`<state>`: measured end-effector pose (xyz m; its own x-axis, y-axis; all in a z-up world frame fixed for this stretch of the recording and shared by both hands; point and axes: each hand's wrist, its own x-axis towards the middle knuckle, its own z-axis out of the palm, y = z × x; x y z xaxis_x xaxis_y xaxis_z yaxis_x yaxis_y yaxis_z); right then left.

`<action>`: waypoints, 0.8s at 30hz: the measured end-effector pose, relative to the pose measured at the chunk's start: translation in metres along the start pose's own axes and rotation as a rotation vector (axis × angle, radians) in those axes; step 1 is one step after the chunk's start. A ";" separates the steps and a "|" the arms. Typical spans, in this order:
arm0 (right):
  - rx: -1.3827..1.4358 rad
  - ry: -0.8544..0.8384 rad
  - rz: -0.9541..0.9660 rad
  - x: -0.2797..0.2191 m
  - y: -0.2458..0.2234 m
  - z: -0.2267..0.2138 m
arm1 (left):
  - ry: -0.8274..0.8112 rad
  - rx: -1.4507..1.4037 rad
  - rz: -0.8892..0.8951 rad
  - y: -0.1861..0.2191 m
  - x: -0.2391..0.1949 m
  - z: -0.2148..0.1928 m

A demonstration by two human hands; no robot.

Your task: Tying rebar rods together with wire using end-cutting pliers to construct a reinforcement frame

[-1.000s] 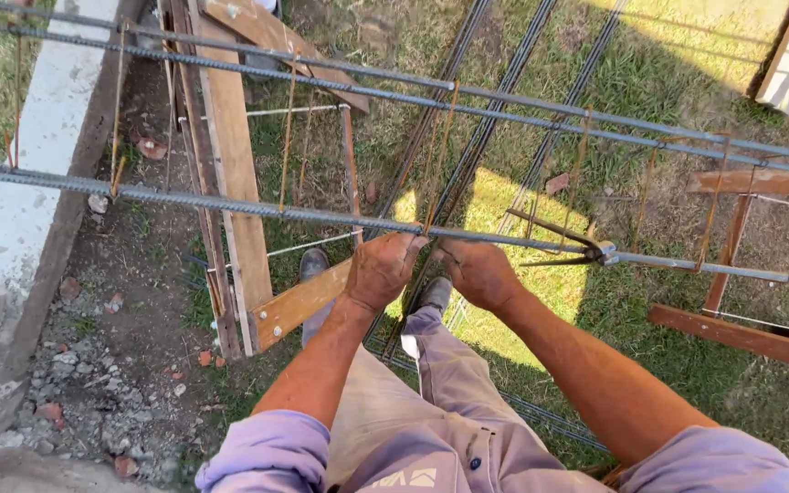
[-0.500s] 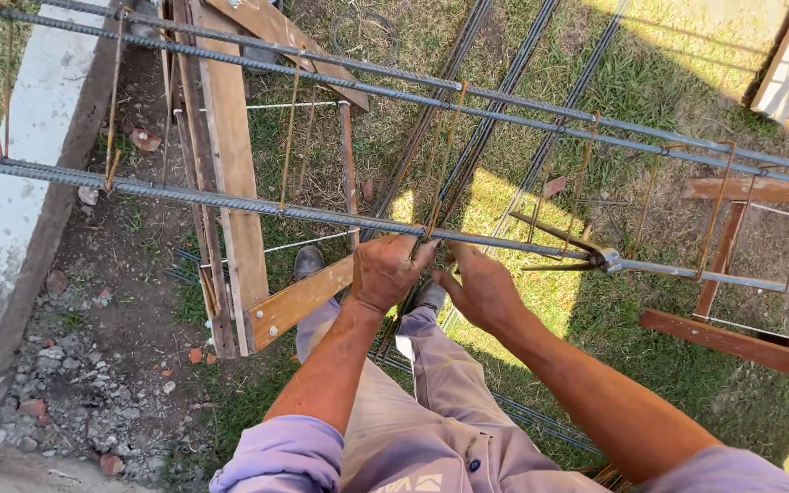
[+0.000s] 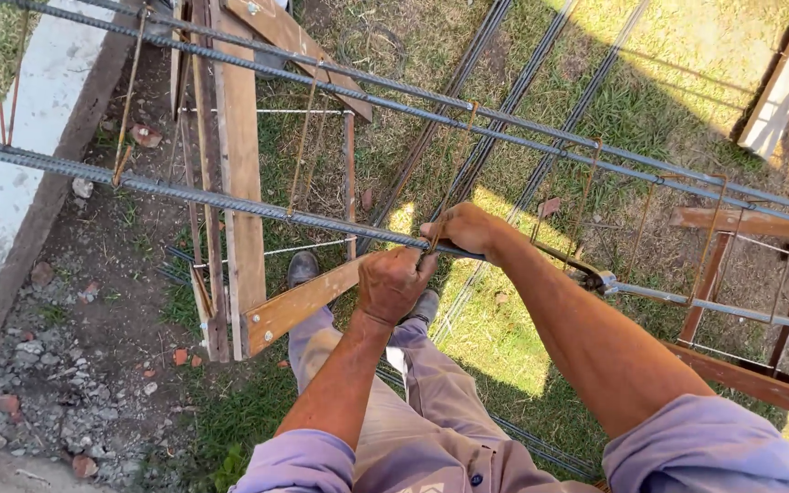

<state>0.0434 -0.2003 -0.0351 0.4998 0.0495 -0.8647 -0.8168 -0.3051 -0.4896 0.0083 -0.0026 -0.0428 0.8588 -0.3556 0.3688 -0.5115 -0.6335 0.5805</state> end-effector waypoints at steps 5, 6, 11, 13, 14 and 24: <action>0.185 0.028 0.026 -0.001 -0.002 0.002 | -0.016 -0.043 -0.035 0.001 0.004 -0.004; 0.305 0.031 0.023 -0.003 -0.003 0.002 | -0.044 -0.073 -0.046 0.000 0.005 -0.006; 0.445 0.065 0.000 -0.039 -0.020 -0.001 | -0.153 -0.185 -0.054 0.001 0.010 -0.024; 0.438 0.104 -0.057 -0.039 -0.012 -0.007 | -0.177 -0.240 -0.033 0.003 0.017 -0.026; 0.411 0.139 -0.127 -0.037 -0.006 -0.007 | -0.225 -0.287 -0.051 0.003 0.019 -0.031; 0.180 0.113 -0.566 -0.096 -0.023 0.010 | -0.367 -0.387 -0.130 -0.008 0.018 -0.033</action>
<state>0.0112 -0.1889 0.0576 0.8908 0.0525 -0.4514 -0.4456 -0.0945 -0.8903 0.0271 0.0184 -0.0170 0.8331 -0.5517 0.0388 -0.3139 -0.4138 0.8545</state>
